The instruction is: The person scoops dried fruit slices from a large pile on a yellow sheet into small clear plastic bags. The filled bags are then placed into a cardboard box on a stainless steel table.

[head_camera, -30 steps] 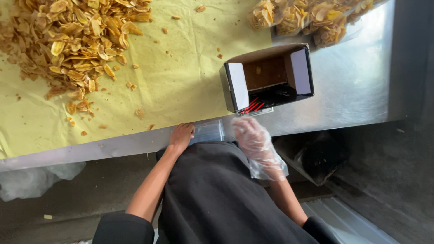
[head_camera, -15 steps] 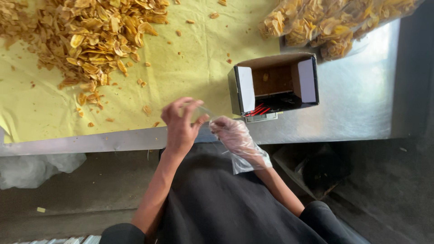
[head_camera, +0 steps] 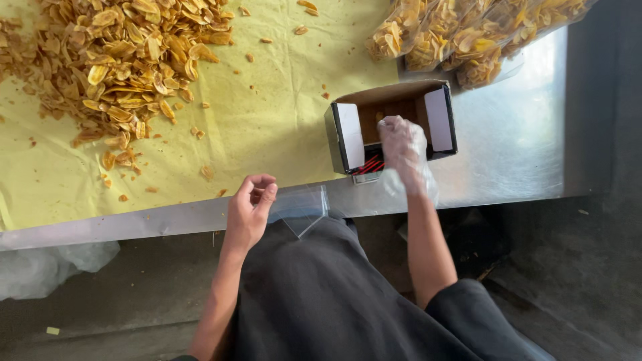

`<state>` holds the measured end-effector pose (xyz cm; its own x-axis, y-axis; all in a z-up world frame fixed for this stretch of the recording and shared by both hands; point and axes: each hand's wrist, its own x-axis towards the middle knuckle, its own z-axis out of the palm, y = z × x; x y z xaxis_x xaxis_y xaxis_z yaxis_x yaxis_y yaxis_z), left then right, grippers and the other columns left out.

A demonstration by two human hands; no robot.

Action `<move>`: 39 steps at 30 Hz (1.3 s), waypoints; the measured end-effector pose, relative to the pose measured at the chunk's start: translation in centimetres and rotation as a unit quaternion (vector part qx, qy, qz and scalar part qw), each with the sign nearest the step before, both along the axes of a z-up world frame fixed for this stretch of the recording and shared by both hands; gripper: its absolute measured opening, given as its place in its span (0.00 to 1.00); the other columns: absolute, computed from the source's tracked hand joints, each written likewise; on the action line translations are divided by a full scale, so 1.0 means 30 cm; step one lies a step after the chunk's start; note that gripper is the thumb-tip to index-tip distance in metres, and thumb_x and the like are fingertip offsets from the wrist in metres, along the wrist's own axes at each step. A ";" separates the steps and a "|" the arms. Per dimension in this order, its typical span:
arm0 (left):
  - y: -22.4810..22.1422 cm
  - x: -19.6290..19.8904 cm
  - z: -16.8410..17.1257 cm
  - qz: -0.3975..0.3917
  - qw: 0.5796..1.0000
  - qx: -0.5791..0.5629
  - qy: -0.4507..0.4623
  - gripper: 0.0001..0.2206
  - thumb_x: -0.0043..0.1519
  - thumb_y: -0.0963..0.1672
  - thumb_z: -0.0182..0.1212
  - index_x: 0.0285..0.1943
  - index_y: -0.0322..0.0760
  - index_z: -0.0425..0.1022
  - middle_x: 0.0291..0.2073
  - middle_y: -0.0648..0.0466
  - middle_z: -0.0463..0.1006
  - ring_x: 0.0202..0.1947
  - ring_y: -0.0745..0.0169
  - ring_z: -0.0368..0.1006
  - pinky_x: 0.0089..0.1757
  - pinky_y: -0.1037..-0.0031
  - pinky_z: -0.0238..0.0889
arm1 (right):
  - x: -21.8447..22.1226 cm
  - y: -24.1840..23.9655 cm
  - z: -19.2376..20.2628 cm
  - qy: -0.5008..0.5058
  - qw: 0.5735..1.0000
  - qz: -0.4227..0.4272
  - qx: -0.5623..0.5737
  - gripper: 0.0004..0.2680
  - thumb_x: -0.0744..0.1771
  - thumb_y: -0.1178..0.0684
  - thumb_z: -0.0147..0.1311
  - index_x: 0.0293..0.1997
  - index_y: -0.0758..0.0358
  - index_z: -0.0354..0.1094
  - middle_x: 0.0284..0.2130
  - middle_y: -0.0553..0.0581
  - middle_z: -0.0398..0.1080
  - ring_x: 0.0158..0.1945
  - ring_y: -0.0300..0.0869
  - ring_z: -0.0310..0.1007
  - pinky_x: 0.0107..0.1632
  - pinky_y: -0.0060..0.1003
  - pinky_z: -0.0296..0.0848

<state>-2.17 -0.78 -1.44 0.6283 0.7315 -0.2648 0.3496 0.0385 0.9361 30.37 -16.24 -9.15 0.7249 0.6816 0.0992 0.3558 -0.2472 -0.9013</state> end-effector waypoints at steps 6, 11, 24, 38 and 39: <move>-0.004 -0.003 0.029 0.005 1.000 0.028 0.008 0.13 0.66 0.49 0.61 0.49 0.34 0.77 0.31 0.56 0.79 0.32 0.69 0.72 0.37 0.76 0.68 | 0.289 0.032 -0.420 -0.220 0.923 0.040 -0.312 0.13 0.66 0.42 0.60 0.43 0.62 0.77 0.35 0.65 0.77 0.38 0.58 0.77 0.40 0.49 0.76; -0.016 -0.017 0.022 0.025 0.999 0.035 -0.005 0.13 0.66 0.48 0.61 0.49 0.34 0.77 0.32 0.56 0.80 0.32 0.69 0.74 0.38 0.75 0.69 | 0.333 0.074 -0.522 -0.447 0.800 0.164 -0.365 0.13 0.69 0.47 0.52 0.47 0.68 0.75 0.38 0.67 0.75 0.40 0.56 0.75 0.41 0.49 0.75; -0.006 -0.044 -0.037 0.040 0.999 0.024 0.022 0.14 0.66 0.49 0.61 0.49 0.34 0.76 0.30 0.55 0.79 0.31 0.68 0.74 0.37 0.74 0.69 | 0.338 0.075 -0.425 -0.429 0.727 0.260 -0.468 0.08 0.65 0.51 0.53 0.38 0.61 0.78 0.36 0.61 0.78 0.41 0.50 0.78 0.44 0.46 0.76; 0.041 -0.029 -0.007 0.035 0.998 0.031 0.045 0.15 0.65 0.49 0.60 0.50 0.34 0.76 0.33 0.53 0.80 0.33 0.65 0.75 0.38 0.72 0.69 | 0.421 0.013 0.500 -0.394 0.917 -0.064 -0.020 0.03 0.74 0.61 0.58 0.54 0.63 0.73 0.43 0.51 0.74 0.41 0.31 0.75 0.38 0.22 0.78; 0.038 -0.025 -0.004 0.039 0.998 0.026 0.047 0.14 0.65 0.49 0.60 0.50 0.34 0.76 0.33 0.53 0.81 0.33 0.65 0.75 0.38 0.72 0.69 | 0.439 0.008 0.532 -0.474 0.871 -0.119 -0.041 0.04 0.74 0.60 0.58 0.54 0.63 0.73 0.43 0.51 0.74 0.41 0.32 0.76 0.38 0.24 0.78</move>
